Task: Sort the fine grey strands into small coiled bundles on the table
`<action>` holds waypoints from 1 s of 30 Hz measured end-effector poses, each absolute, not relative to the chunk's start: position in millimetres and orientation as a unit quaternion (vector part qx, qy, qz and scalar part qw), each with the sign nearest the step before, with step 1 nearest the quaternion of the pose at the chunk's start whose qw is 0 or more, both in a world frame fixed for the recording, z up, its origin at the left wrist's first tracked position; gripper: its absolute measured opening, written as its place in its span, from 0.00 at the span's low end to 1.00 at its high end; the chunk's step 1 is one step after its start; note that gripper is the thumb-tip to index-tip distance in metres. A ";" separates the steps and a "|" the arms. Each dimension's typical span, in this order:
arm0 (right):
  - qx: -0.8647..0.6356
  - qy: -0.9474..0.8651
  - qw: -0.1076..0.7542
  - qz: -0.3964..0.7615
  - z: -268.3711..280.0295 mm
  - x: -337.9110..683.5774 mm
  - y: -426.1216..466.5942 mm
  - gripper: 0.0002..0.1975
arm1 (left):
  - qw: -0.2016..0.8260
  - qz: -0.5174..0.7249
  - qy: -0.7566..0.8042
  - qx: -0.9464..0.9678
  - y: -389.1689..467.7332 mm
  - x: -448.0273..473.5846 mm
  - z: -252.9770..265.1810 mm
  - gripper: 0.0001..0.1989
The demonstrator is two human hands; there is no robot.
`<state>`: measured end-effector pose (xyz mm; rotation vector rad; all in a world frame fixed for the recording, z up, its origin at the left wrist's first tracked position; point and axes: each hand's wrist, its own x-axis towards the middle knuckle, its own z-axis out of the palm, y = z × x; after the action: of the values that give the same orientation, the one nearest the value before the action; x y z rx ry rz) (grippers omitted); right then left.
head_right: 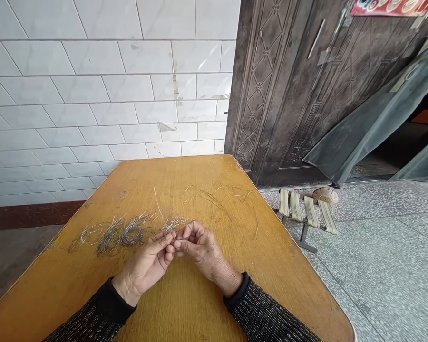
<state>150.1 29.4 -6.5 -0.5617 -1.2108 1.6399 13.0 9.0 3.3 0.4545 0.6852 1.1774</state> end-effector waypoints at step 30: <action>-0.295 -0.514 0.453 0.666 -3.7 165.8 37.4 0.13 | 0.713 0.539 0.366 0.260 14.2 6.4 1.6 0.08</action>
<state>165.8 37.4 -3.7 -0.7282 -1.2682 1.6443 6.4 14.2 1.6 0.5757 0.8117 1.1940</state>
